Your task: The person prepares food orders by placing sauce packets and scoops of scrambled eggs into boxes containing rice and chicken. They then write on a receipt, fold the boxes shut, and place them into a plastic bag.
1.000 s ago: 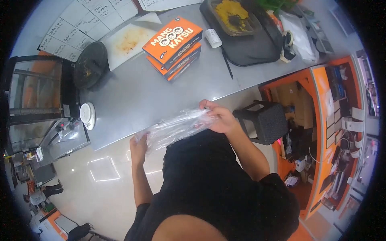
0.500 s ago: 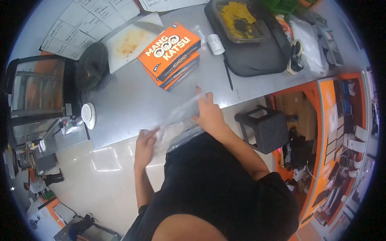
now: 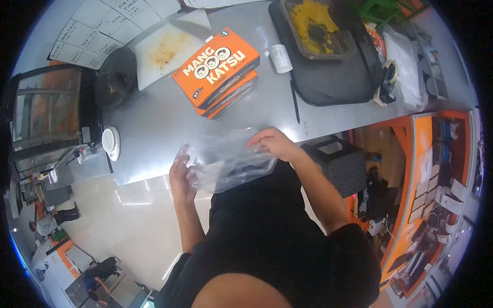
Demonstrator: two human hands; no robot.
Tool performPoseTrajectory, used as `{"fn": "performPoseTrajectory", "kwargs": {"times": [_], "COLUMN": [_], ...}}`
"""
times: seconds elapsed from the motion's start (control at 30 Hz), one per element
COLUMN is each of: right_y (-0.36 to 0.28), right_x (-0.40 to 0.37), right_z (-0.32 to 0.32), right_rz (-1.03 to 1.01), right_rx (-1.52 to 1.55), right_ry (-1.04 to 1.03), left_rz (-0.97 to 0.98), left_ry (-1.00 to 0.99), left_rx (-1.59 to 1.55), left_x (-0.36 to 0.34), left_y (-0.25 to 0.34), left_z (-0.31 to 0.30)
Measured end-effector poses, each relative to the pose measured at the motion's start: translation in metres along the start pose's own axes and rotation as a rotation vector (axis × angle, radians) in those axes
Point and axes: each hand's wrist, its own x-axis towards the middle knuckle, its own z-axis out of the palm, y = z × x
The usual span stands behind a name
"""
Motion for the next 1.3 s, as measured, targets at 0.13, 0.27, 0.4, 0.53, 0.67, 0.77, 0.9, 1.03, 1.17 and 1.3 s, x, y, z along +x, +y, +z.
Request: {"fn": "performPoseTrajectory", "kwargs": {"times": [0.13,0.27,0.4,0.53,0.67,0.77,0.9,1.03,1.17,1.3], "right_y": [-0.018,-0.031,-0.020,-0.026,-0.024,0.001,-0.014,-0.032,-0.144,-0.222], "right_x": [-0.005,-0.007,-0.001,0.002,0.016,0.027,0.022,0.008,-0.017,0.026], "right_z": [0.043,0.058,0.065,0.095,0.115,0.083,0.091,0.082,0.070,0.096], "right_rz": [-0.223,-0.396,-0.612,-0.250,-0.334,-0.582,-0.152,-0.272,-0.493,-0.770], "right_rx": [-1.080,-0.912,-1.016,-1.196,-1.055,-0.941,-1.278,-1.415,-1.213,-1.987], "right_ry": [0.495,0.538,0.286,0.455,0.766,0.501,0.494,0.462,0.307,0.462], "left_rz": [0.034,0.728,0.485,0.332,0.240,0.233,0.277,0.283,0.338,0.396], "left_ry": [-0.210,-0.430,0.078,0.105,-0.002,-0.056,-0.161,-0.148,-0.234,-0.450], "left_rx": [0.329,1.080,1.539,1.561,1.614,1.576,1.601,1.680,1.575,1.416], "left_x": [0.004,0.026,0.016,0.016,0.030,0.039,0.053,0.071,0.074,0.086], "left_y": [0.002,-0.019,0.004,0.009,0.009,0.031,0.040,0.039,0.051,0.061], "left_z": [-0.021,-0.065,-0.032,-0.031,-0.042,-0.055,-0.074,-0.078,-0.091,-0.106]}}
